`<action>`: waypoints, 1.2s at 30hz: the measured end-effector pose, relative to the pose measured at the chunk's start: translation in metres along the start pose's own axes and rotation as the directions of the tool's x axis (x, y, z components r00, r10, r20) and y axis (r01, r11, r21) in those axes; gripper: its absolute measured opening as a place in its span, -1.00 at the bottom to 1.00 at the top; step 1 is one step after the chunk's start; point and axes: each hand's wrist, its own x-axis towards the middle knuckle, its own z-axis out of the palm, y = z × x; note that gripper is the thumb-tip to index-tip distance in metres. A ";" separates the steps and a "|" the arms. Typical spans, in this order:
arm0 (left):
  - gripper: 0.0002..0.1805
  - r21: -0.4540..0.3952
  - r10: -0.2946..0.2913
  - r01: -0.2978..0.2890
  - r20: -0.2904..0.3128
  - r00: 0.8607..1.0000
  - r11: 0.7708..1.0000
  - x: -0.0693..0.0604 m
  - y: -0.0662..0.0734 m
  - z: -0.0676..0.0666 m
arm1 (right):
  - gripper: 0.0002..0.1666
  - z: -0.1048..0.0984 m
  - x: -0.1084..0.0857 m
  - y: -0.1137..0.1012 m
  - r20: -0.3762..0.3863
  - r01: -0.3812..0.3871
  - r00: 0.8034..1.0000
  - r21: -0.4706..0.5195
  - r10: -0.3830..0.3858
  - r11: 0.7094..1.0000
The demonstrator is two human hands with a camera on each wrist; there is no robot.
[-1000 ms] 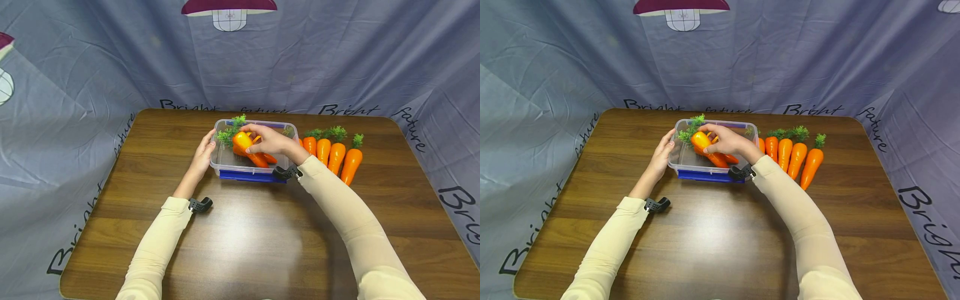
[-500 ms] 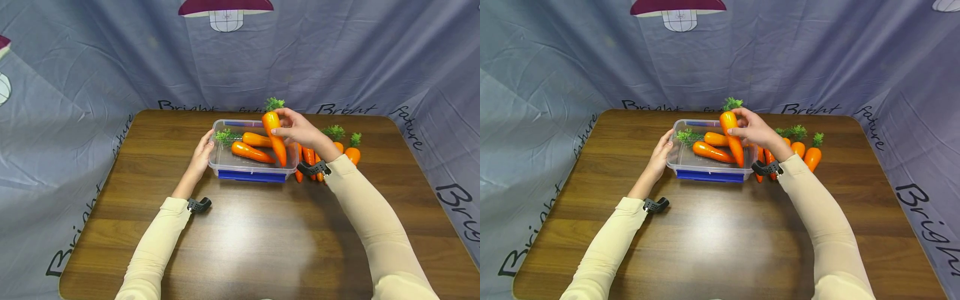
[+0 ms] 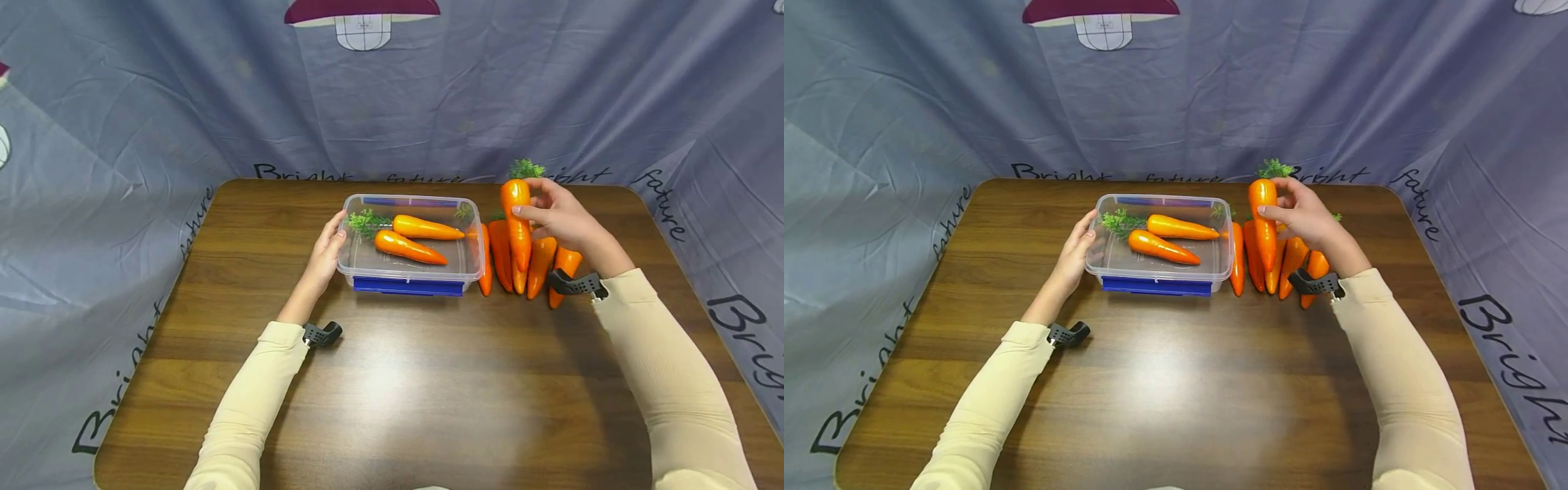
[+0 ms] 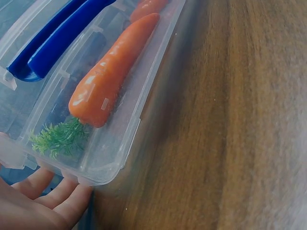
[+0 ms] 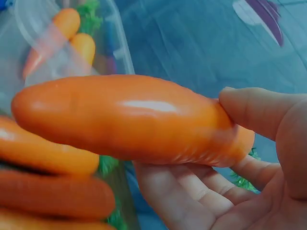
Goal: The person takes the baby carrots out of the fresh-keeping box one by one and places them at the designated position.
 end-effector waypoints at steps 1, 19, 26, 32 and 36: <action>-0.47 -0.002 0.001 -0.001 -0.002 1.000 1.000 0.000 0.000 0.000 | -0.19 -0.004 -0.002 0.003 -0.010 -0.008 1.000 0.009 0.008 1.000; -0.47 -0.017 -0.004 0.003 -0.005 1.000 1.000 0.000 0.002 -0.001 | 0.05 -0.074 -0.054 0.094 -0.187 -0.203 0.963 -0.022 0.196 0.979; -0.47 -0.010 -0.014 0.014 -0.011 1.000 1.000 0.001 0.002 0.000 | 0.04 -0.078 -0.066 0.123 -0.213 -0.254 0.947 -0.030 0.242 0.967; -0.47 -0.005 -0.006 0.006 -0.001 1.000 1.000 0.001 -0.001 0.000 | 0.04 -0.077 -0.067 0.137 -0.222 -0.316 0.928 -0.049 0.298 0.947; -0.47 -0.006 -0.001 0.001 -0.006 1.000 1.000 0.001 -0.002 0.000 | 0.04 -0.074 -0.065 0.137 -0.238 -0.331 0.921 -0.061 0.308 0.942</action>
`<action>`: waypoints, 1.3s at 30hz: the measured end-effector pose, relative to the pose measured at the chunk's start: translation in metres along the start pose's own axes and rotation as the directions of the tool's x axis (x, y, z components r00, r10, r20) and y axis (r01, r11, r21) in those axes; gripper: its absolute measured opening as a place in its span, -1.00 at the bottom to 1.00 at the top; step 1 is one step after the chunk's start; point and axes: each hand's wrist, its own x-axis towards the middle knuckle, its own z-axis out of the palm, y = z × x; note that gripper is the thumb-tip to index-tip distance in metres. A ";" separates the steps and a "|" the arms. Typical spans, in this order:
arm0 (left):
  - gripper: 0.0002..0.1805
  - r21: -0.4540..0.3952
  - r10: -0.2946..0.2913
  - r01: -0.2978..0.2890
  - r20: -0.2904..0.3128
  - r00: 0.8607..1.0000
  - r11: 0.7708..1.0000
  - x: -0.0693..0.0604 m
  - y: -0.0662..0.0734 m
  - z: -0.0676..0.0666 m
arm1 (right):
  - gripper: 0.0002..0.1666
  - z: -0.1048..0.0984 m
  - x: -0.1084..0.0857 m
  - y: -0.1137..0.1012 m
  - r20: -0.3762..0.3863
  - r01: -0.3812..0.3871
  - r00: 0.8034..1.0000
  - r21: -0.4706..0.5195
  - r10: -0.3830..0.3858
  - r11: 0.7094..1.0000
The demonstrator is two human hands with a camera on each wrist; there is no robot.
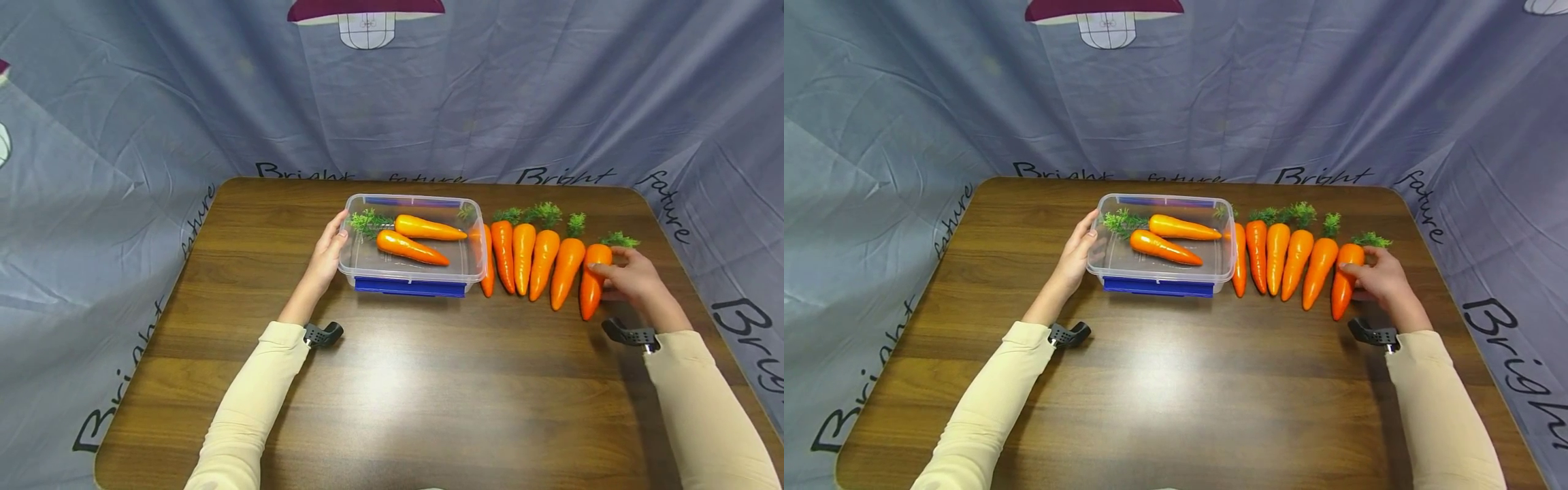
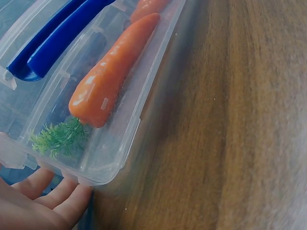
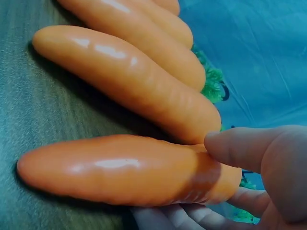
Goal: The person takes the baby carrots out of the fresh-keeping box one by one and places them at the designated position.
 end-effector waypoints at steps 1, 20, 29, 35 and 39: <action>-0.47 0.000 0.000 0.000 0.001 1.000 1.000 0.000 0.000 0.000 | 0.04 0.001 0.001 -0.001 -0.011 0.000 1.000 -0.002 0.000 1.000; -0.47 -0.003 -0.014 0.014 -0.004 1.000 1.000 -0.001 0.002 0.000 | 0.02 0.004 0.002 0.004 -0.078 0.000 0.997 0.045 0.003 0.999; -0.47 0.007 -0.009 0.009 -0.008 1.000 1.000 -0.001 0.002 0.000 | 0.00 0.002 -0.002 0.006 -0.077 -0.011 0.997 0.104 0.019 0.995; -0.47 0.003 -0.007 0.007 -0.003 1.000 1.000 -0.001 0.002 0.000 | -0.02 0.002 -0.001 0.005 -0.078 -0.012 0.997 0.121 0.021 0.993; -0.47 0.008 -0.001 0.001 -0.006 1.000 1.000 -0.002 0.002 0.000 | -0.03 0.003 0.000 0.003 -0.084 -0.014 0.996 0.119 0.024 0.993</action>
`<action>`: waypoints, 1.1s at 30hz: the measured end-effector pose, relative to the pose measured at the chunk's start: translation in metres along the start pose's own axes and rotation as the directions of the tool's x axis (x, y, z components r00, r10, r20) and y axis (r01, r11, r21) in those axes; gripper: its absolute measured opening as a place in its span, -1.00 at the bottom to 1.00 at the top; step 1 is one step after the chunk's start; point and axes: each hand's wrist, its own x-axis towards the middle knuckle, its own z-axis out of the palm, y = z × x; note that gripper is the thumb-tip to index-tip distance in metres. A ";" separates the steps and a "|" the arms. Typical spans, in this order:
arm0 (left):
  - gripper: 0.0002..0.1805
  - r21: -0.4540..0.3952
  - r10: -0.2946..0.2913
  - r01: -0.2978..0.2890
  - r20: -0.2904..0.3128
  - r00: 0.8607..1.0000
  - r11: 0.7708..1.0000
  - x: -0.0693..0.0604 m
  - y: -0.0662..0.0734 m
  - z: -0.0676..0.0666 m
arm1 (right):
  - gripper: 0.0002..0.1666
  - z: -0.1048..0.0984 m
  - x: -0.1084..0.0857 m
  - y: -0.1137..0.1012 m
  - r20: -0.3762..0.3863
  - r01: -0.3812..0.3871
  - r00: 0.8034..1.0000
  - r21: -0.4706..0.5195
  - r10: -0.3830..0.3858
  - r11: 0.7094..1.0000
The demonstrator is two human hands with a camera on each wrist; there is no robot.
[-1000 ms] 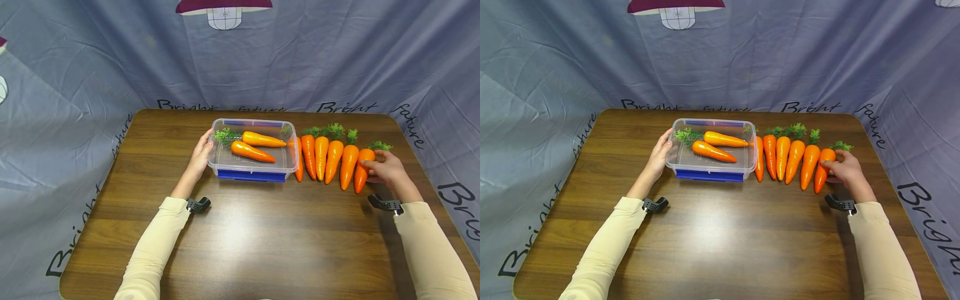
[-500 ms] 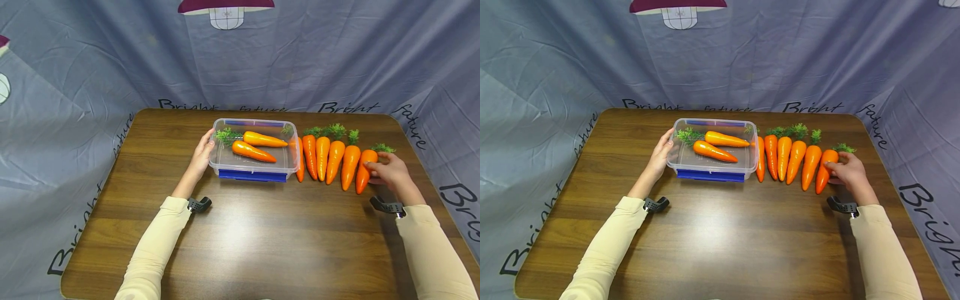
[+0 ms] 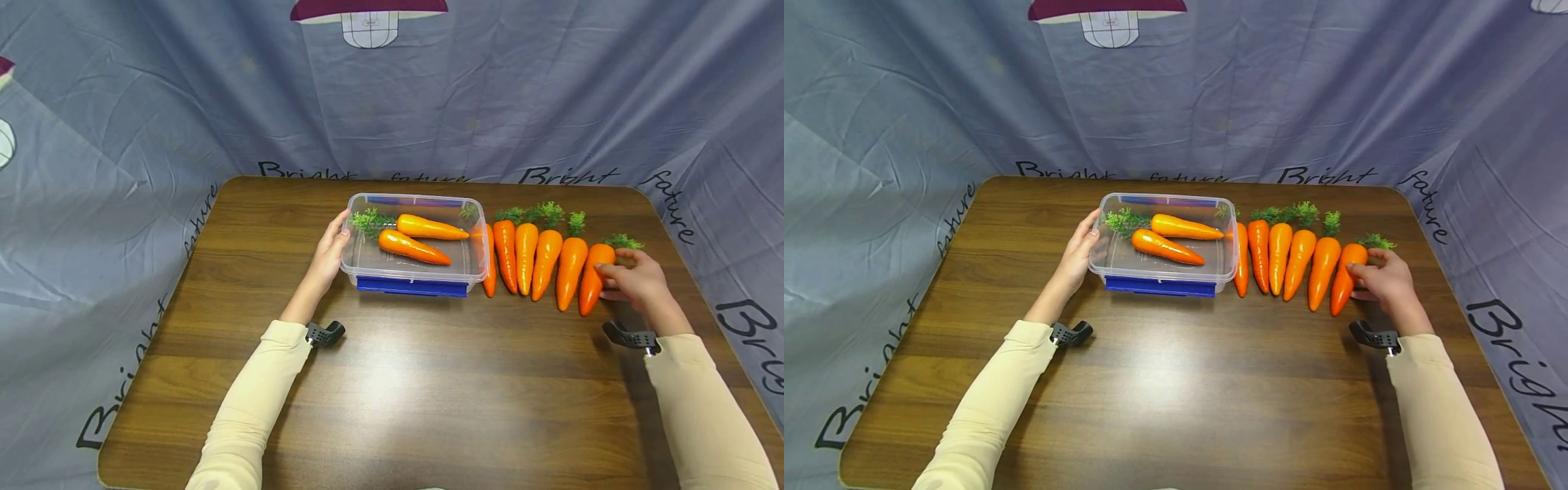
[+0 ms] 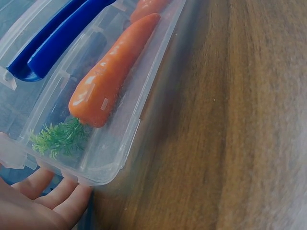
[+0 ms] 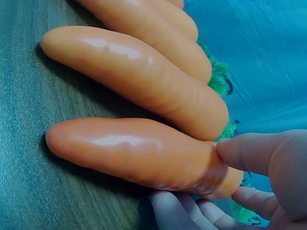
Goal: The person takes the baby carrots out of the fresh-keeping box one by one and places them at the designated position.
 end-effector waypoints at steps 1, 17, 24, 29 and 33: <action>-0.47 -0.001 0.000 0.000 -0.001 1.000 1.000 0.000 0.000 0.000 | -0.03 0.000 0.001 0.000 -0.001 0.000 1.000 0.001 0.000 1.000; -0.47 -0.014 0.003 -0.003 0.003 1.000 1.000 0.000 0.001 0.000 | -0.04 -0.014 -0.003 0.000 -0.067 -0.025 0.997 -0.004 0.025 1.000; -0.47 0.001 0.003 -0.003 -0.001 1.000 1.000 0.000 0.001 0.000 | -0.08 -0.017 -0.006 -0.013 -0.109 0.018 0.994 -0.075 -0.026 0.997; -0.47 -0.006 -0.005 0.005 0.009 1.000 1.000 0.000 0.002 0.000 | -0.04 -0.015 -0.010 -0.040 -0.103 0.087 0.989 -0.148 -0.102 0.985; -0.46 -0.013 -0.003 0.004 0.013 1.000 1.000 -0.001 0.003 -0.001 | 0.00 -0.003 -0.014 -0.073 -0.066 0.163 0.981 -0.207 -0.180 0.965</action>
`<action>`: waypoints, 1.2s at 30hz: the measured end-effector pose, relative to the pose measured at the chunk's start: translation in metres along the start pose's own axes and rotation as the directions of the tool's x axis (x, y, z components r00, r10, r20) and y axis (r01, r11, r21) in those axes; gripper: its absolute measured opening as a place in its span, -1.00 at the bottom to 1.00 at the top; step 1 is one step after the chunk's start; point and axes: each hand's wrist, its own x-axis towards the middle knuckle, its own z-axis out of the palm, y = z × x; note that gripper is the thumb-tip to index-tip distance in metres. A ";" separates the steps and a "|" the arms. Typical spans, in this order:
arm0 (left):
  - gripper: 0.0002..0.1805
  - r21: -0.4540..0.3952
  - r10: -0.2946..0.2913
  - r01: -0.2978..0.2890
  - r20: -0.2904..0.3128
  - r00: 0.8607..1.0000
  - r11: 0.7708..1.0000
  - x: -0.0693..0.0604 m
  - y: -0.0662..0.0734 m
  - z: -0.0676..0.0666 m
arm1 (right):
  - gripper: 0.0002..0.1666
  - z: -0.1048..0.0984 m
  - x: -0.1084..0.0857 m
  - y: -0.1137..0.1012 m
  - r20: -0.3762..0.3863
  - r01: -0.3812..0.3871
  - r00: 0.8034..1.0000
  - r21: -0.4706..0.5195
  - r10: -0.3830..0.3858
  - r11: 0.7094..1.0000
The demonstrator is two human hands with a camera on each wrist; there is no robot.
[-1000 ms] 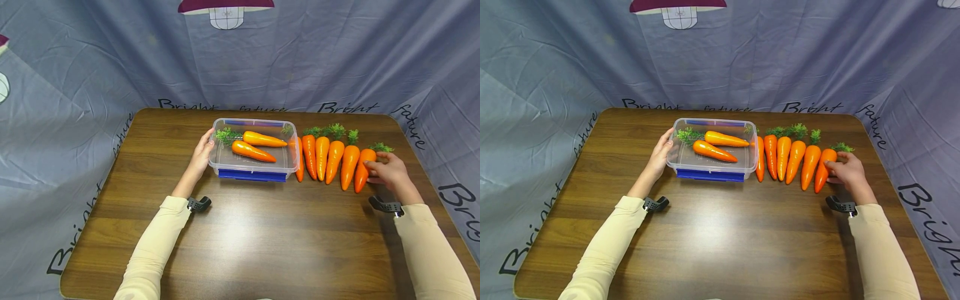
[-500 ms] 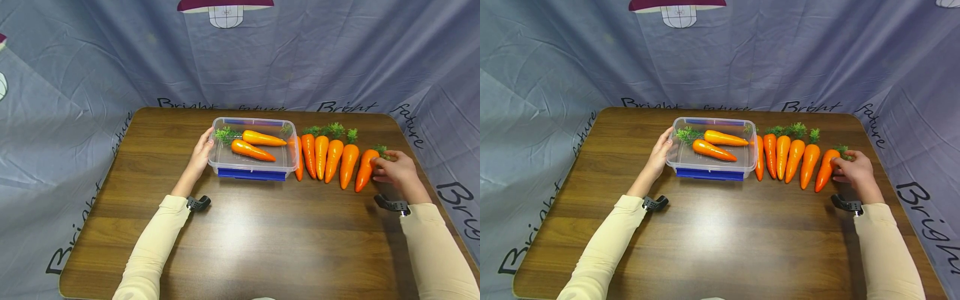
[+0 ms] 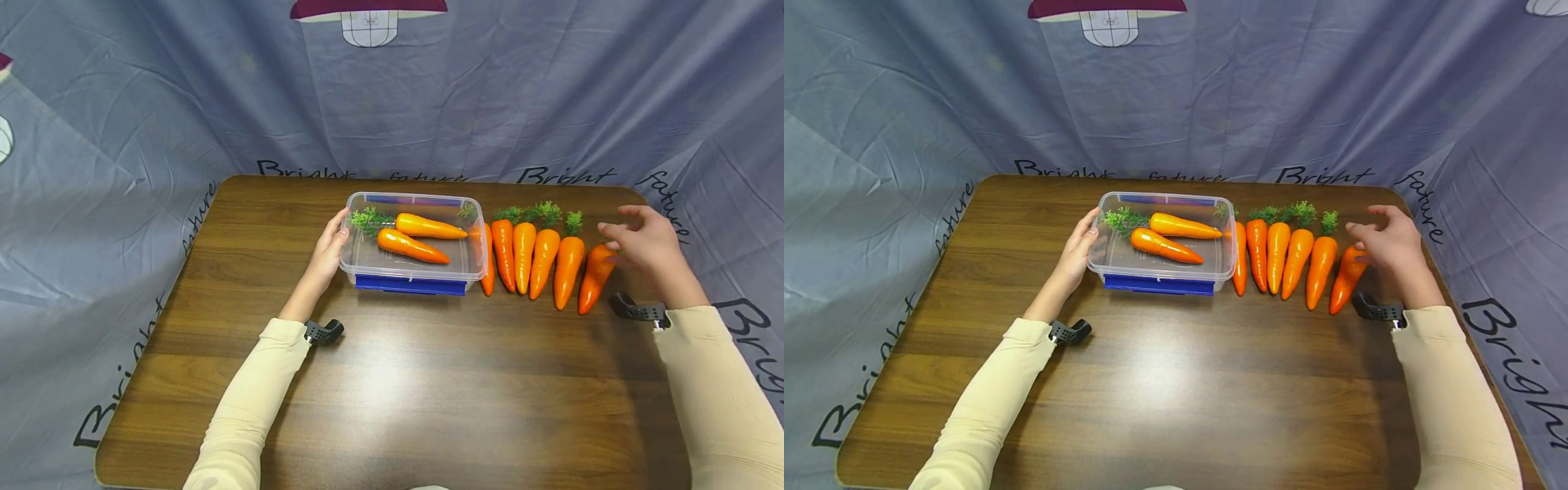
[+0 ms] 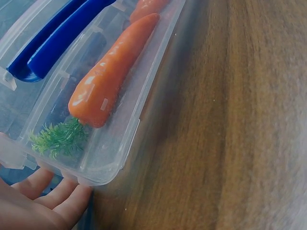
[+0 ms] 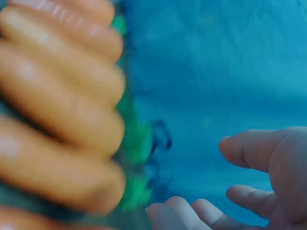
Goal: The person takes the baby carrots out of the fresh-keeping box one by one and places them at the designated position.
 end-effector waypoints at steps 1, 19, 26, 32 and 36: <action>-0.46 0.000 0.000 0.000 0.000 1.000 1.000 0.000 0.000 0.000 | -0.01 0.003 0.000 -0.009 0.006 0.021 1.000 -0.008 -0.021 1.000; -0.47 0.015 0.009 -0.008 -0.012 1.000 1.000 0.001 -0.002 0.000 | -0.30 0.113 0.006 -0.137 0.281 0.328 0.918 -0.140 -0.280 0.934; -0.47 0.017 0.010 -0.010 -0.004 1.000 1.000 0.003 -0.005 0.001 | -0.35 0.165 0.008 -0.158 0.385 0.444 0.856 -0.204 -0.345 0.873; -0.47 0.020 0.004 -0.004 -0.005 1.000 1.000 0.003 -0.005 0.001 | -0.37 0.201 0.009 -0.167 0.492 0.525 0.789 -0.228 -0.369 0.820; -0.47 0.017 0.006 -0.006 -0.006 1.000 1.000 0.002 -0.004 0.000 | -0.39 0.222 0.012 -0.168 0.552 0.552 0.753 -0.232 -0.359 0.801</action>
